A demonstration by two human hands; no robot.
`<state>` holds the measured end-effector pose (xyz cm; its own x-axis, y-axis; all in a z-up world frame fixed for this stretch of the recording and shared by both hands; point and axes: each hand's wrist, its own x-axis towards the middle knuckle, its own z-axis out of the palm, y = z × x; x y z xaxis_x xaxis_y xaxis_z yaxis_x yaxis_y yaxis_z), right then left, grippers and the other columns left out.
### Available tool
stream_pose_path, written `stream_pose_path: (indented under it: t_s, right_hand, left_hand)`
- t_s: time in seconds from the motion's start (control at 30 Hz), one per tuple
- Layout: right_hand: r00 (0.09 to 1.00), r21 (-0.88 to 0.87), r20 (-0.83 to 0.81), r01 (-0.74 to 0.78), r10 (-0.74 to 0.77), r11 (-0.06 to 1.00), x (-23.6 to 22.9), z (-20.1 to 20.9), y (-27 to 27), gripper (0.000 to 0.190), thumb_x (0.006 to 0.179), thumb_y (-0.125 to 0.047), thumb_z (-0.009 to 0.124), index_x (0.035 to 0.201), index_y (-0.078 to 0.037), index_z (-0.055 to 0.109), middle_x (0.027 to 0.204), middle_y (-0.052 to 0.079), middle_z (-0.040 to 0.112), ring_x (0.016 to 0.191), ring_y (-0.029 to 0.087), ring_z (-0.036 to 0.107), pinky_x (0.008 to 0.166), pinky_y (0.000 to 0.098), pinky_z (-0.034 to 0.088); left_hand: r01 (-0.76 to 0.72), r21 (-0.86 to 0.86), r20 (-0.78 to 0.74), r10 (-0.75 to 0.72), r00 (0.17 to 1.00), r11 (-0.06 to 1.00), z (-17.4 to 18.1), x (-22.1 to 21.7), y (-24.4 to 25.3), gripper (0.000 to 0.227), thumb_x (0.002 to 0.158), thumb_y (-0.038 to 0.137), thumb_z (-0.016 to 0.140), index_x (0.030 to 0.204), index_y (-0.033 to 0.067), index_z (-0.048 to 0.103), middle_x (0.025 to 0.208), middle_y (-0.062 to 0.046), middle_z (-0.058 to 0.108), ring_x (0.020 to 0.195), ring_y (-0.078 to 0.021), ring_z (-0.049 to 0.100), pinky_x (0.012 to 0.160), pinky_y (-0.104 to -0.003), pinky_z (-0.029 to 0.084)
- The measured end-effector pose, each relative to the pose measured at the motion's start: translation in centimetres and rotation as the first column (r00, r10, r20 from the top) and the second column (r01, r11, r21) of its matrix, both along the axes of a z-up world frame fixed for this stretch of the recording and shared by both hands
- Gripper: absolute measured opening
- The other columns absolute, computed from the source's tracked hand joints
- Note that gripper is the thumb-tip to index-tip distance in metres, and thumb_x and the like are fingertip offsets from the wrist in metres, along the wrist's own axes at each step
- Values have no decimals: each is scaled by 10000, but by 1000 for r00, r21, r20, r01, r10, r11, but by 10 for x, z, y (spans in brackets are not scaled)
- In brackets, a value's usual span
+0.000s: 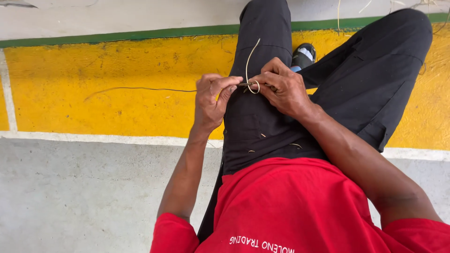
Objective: The person is weaving a bamboo strip into a small circular base.
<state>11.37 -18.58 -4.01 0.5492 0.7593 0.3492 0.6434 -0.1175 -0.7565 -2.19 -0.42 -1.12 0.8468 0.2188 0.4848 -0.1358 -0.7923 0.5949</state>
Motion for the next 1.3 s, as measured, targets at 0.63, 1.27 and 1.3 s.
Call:
stream_pose_path:
  t_s: [0.63, 1.27, 1.3]
  right_hand:
    - [998, -2, -47, -40, 40, 999, 20, 17, -2, 176, 921, -138, 812, 1068, -71, 742, 993, 64, 700, 936, 226, 690, 790, 352, 552]
    - [996, 16, 30, -82, 82, 996, 5, 50, -5, 155, 904, -8, 794, 1037, -82, 762, 1039, 72, 731, 821, 201, 715, 669, 337, 552]
    - [997, 14, 31, -76, 75, 997, 16, 45, -6, 155, 904, -8, 794, 1037, -82, 762, 1039, 72, 731, 821, 201, 715, 669, 337, 552]
  left_hand:
    - [-6, -481, -113, -55, 992, 877, -12, 15, -22, 126, 1081, 182, 609, 1154, 120, 692, 1151, -14, 732, 1070, -179, 633, 972, -332, 519]
    - [-89, -289, -162, 43, 986, 953, -16, 14, -21, 180, 1026, 143, 702, 1194, 133, 766, 939, -40, 635, 888, -179, 606, 820, -302, 502]
    - [-82, -291, -160, 36, 986, 953, -15, 14, -20, 180, 1026, 143, 702, 1194, 133, 766, 939, -40, 635, 888, -179, 606, 820, -302, 502]
